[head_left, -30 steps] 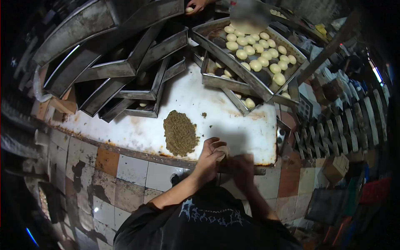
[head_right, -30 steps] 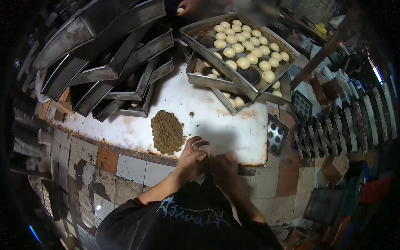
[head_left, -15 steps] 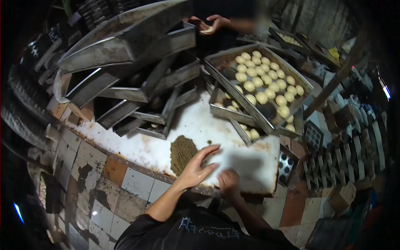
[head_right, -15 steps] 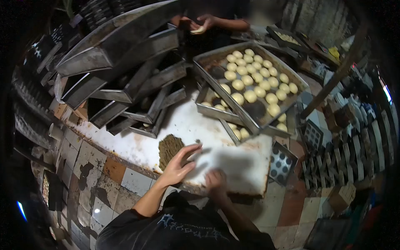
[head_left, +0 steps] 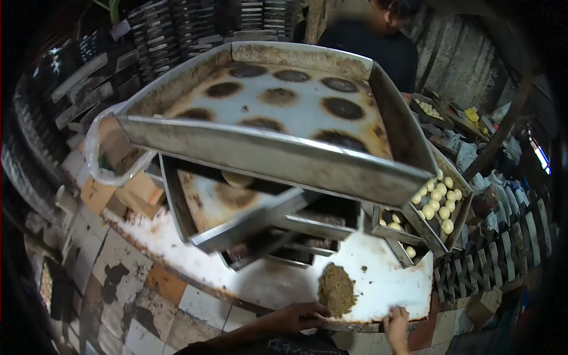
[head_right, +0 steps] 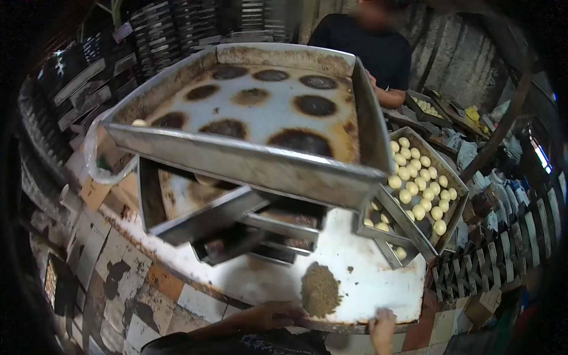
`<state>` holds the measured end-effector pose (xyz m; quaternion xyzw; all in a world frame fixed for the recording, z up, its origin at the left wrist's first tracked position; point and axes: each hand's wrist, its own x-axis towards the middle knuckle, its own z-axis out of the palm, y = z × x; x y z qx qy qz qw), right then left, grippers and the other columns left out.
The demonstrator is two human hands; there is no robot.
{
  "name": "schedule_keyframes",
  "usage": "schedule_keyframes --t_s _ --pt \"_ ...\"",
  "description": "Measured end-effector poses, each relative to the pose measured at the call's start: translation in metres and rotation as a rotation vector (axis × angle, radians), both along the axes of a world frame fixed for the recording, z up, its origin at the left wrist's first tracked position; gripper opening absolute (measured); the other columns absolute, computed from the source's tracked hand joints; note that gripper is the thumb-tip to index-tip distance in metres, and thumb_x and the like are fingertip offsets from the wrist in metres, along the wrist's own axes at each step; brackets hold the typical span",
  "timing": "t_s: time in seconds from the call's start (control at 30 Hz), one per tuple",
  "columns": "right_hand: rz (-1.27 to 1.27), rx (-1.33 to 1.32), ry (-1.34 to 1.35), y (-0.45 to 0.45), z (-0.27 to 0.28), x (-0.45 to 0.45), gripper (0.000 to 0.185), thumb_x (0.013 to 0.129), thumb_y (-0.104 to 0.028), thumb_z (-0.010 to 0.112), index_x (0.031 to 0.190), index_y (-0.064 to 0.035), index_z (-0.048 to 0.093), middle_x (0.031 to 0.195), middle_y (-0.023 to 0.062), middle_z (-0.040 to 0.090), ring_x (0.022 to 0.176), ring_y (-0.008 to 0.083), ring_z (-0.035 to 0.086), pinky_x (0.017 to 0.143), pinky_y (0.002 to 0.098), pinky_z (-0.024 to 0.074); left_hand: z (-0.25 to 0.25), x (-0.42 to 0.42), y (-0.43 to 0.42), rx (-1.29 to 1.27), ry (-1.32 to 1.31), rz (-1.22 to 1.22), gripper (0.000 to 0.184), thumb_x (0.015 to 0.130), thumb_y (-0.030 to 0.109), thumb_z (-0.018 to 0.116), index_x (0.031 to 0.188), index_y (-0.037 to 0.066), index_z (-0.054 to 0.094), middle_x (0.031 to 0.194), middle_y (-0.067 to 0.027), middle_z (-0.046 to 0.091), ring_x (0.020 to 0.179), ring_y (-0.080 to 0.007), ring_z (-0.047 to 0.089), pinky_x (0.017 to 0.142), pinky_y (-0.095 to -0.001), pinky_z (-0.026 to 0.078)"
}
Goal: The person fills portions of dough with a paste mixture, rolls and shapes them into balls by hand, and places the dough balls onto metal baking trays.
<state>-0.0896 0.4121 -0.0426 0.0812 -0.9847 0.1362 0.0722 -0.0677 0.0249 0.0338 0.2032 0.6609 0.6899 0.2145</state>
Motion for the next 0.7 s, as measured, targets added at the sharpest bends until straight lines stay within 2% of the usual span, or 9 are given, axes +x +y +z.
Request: schedule_keyframes --t_s 0.1,0.13,0.23,0.33,0.4,0.43,0.53,0.63,0.7 --pt "-0.157 -0.198 -0.968 0.055 0.029 -0.024 0.036 0.073 -0.025 0.071 0.101 -0.0042 0.064 0.087 0.0113 0.066 0.08 0.0233 0.063 0.065 0.034 0.0512 -0.006 -0.01 -0.035 -0.013 0.013 -0.035 0.036 0.088 0.018 0.06 0.121 0.007 0.053 0.117 -0.0091 0.058 0.111 -0.0205 0.054 0.095 -0.0335 0.041" --pt "-0.363 -0.328 -1.076 -0.023 0.139 -0.03 0.039 0.079 -0.031 0.068 0.108 -0.0054 0.063 0.096 0.0079 0.067 0.087 0.0158 0.061 0.07 0.0315 0.051 -0.013 -0.014 -0.046 -0.051 0.021 -0.09 0.037 0.089 0.02 0.059 0.123 0.007 0.052 0.121 -0.0102 0.056 0.114 -0.0214 0.051 0.099 -0.0339 0.037" --pt "0.199 -0.296 -0.748 -0.1 0.332 -0.06 0.032 0.079 -0.022 0.07 0.106 -0.0069 0.064 0.096 0.0069 0.067 0.081 0.0173 0.063 0.071 0.0276 0.0519 0.012 -0.026 -0.071 -0.097 -0.173 -0.19 0.066 0.084 0.058 0.049 0.128 0.008 0.049 0.132 -0.0126 0.048 0.125 -0.0253 0.04 0.107 -0.0415 0.026" --pt "0.423 -0.311 0.237 -0.16 0.436 -0.081 0.04 0.084 -0.032 0.059 0.113 -0.0042 0.056 0.099 0.0142 0.064 0.084 0.0202 0.065 0.07 0.0314 0.0548 0.048 -0.036 -0.083 0.361 0.321 -0.23 0.04 0.092 0.029 0.049 0.117 -0.001 0.055 0.123 -0.0175 0.052 0.117 -0.0296 0.047 0.101 -0.0385 0.034" --pt "0.243 -0.189 0.64 -0.214 0.461 -0.109 0.052 0.09 -0.043 0.049 0.123 -0.0018 0.048 0.104 0.0178 0.06 0.092 0.021 0.065 0.074 0.0337 0.0565 0.027 -0.036 -0.078 0.249 0.273 -0.254 0.041 0.091 0.031 0.05 0.118 -0.001 0.055 0.123 -0.0176 0.052 0.117 -0.0298 0.047 0.101 -0.0384 0.034" --pt "0.371 -0.396 0.527 -0.248 0.477 -0.136 0.044 0.091 -0.036 0.051 0.12 -0.002 0.05 0.107 0.0158 0.06 0.096 0.0211 0.062 0.081 0.0345 0.0534 0.016 -0.032 -0.072 0.132 0.229 -0.254 0.043 0.091 0.032 0.05 0.118 -0.001 0.055 0.124 -0.0176 0.052 0.117 -0.0301 0.047 0.102 -0.0382 0.033" --pt "0.658 0.255 -0.173 -0.305 0.46 -0.174 0.038 0.091 -0.039 0.05 0.109 -0.0076 0.062 0.11 0.0125 0.062 0.106 0.029 0.058 0.095 0.046 0.0432 0.042 -0.026 -0.066 0.076 0.014 -0.285 0.054 0.09 0.042 0.052 0.121 -0.002 0.052 0.126 -0.0175 0.05 0.119 -0.0288 0.045 0.103 -0.0376 0.032" --pt "0.827 -0.056 0.521 -0.273 0.475 -0.2 0.034 0.092 -0.032 0.05 0.105 -0.0035 0.062 0.101 0.0132 0.063 0.094 0.0238 0.059 0.086 0.0387 0.0437 0.032 -0.03 -0.061 0.114 -0.019 -0.363 0.064 0.088 0.05 0.053 0.129 0.001 0.045 0.127 -0.0145 0.051 0.119 -0.0257 0.046 0.1 -0.0384 0.034" --pt "0.753 -0.258 0.9 -0.221 0.495 -0.229 0.028 0.092 -0.026 0.05 0.099 -0.0014 0.062 0.092 0.0121 0.064 0.083 0.0189 0.06 0.076 0.0332 0.0456 0.037 -0.029 -0.062 0.056 -0.129 -0.334 0.044 0.09 0.026 0.055 0.129 0.006 0.047 0.128 -0.0133 0.051 0.121 -0.024 0.045 0.102 -0.0369 0.033"
